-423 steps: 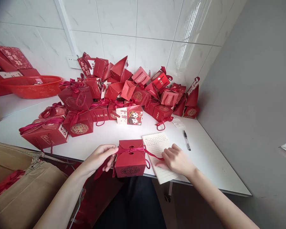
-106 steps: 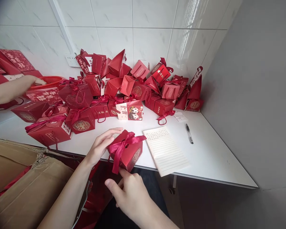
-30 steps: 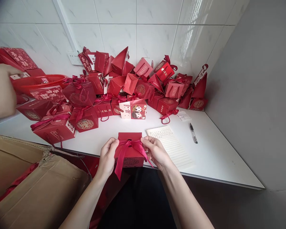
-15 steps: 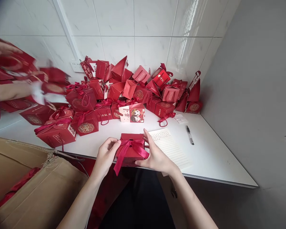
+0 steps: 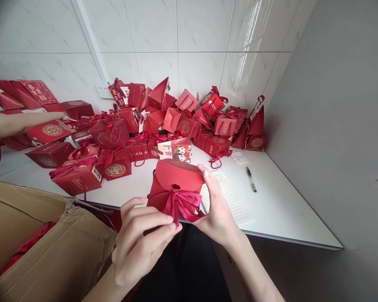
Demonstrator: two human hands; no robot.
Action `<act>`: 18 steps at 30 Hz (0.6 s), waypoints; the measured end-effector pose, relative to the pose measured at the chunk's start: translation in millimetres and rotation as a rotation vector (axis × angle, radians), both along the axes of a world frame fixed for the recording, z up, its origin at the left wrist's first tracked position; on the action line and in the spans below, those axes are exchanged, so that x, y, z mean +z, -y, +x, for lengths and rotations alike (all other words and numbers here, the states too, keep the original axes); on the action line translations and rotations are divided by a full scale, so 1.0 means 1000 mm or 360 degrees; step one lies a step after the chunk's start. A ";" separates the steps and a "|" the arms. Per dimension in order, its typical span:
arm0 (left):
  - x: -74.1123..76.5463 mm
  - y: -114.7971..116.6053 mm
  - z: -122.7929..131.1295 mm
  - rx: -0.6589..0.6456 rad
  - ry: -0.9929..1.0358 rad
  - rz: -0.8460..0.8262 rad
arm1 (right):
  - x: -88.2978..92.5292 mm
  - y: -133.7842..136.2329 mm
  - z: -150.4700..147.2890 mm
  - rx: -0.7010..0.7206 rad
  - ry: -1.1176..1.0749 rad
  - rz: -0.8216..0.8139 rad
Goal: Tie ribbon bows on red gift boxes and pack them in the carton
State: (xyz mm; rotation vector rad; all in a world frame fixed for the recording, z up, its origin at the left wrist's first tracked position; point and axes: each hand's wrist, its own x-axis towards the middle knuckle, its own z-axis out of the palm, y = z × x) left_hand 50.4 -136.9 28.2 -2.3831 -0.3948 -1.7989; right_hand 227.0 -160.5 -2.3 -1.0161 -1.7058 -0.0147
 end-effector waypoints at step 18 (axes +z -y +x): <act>-0.005 -0.011 -0.094 0.0576 -0.0230 -0.0950 | 0.034 -0.002 -0.014 0.0830 -0.2205 -0.1290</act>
